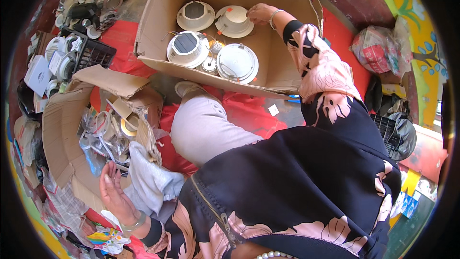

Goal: The person wipes various items including a round white lighting fixture and a framed picture with a cloth before placing them into cardboard boxes.

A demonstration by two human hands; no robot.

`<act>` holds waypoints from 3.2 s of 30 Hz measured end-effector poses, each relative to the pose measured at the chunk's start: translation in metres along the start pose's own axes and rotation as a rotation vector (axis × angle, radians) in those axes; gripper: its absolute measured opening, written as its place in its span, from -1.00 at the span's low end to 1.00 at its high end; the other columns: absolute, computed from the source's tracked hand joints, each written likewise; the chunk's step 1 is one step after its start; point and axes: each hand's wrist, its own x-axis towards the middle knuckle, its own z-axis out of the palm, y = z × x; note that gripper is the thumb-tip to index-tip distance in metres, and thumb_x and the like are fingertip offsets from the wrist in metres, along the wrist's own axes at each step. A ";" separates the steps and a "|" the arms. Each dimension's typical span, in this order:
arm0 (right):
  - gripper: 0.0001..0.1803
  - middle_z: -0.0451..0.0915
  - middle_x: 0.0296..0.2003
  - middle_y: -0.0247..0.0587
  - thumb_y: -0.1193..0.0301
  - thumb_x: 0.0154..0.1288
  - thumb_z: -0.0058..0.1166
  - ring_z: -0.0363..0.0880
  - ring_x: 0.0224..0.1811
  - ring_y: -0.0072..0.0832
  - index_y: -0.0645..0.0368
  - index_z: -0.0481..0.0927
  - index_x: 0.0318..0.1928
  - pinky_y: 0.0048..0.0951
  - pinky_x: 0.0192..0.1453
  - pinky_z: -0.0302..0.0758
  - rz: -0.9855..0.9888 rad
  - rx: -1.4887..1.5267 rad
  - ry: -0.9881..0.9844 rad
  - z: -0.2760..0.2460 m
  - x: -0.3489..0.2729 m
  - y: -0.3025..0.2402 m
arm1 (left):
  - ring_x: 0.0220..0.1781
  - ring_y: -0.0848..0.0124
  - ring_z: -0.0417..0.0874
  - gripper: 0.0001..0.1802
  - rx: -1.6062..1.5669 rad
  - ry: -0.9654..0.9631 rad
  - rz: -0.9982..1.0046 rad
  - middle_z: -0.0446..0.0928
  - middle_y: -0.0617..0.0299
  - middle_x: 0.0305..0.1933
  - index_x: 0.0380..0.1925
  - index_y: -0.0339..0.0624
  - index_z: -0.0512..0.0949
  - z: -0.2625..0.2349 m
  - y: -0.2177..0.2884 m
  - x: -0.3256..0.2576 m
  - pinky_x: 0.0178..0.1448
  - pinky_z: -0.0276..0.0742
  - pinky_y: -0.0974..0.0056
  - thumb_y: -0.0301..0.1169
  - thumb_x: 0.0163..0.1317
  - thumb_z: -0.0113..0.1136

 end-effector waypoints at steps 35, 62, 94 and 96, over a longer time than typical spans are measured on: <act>-0.70 0.54 -0.57 -0.03 0.21 0.15 -0.03 0.55 -0.47 -0.08 0.19 0.54 -0.51 -0.13 -0.36 0.44 -1.304 -0.538 -0.587 0.224 -0.298 -0.422 | -0.09 0.48 0.55 -0.64 0.475 0.169 0.505 0.58 0.18 -0.14 -0.11 -0.32 0.55 -0.173 0.042 0.008 0.02 0.42 0.38 -0.24 0.31 -0.01; -0.79 0.57 -0.55 -0.02 0.37 0.04 -0.07 0.58 -0.44 -0.09 0.22 0.57 -0.51 -0.18 -0.38 0.48 -1.543 -0.502 -0.812 0.237 -0.265 -0.429 | 0.18 0.03 0.40 0.23 1.048 -0.577 -0.355 0.36 -0.22 0.14 0.17 -0.50 0.13 -0.051 -0.229 0.173 0.25 0.30 0.22 0.06 -0.44 0.48; -0.62 0.59 -0.50 0.04 0.16 0.15 -0.01 0.60 -0.39 -0.05 0.27 0.60 -0.47 -0.14 -0.31 0.50 -1.354 -0.644 -0.823 0.237 -0.273 -0.439 | 0.02 -0.01 0.49 -0.19 -1.334 -0.086 0.066 0.45 -0.01 0.02 0.11 -0.17 0.34 -0.135 -0.087 0.125 0.19 0.32 -0.20 0.19 0.00 0.13; -0.61 0.59 -0.50 0.04 0.15 0.16 -0.02 0.59 -0.39 -0.04 0.26 0.60 -0.47 -0.14 -0.30 0.50 -1.336 -0.653 -0.835 0.236 -0.274 -0.441 | -0.01 -0.01 0.51 -0.20 -1.315 -0.081 0.065 0.45 -0.01 0.02 0.11 -0.18 0.34 -0.130 -0.081 0.121 0.17 0.35 -0.17 0.19 0.01 0.12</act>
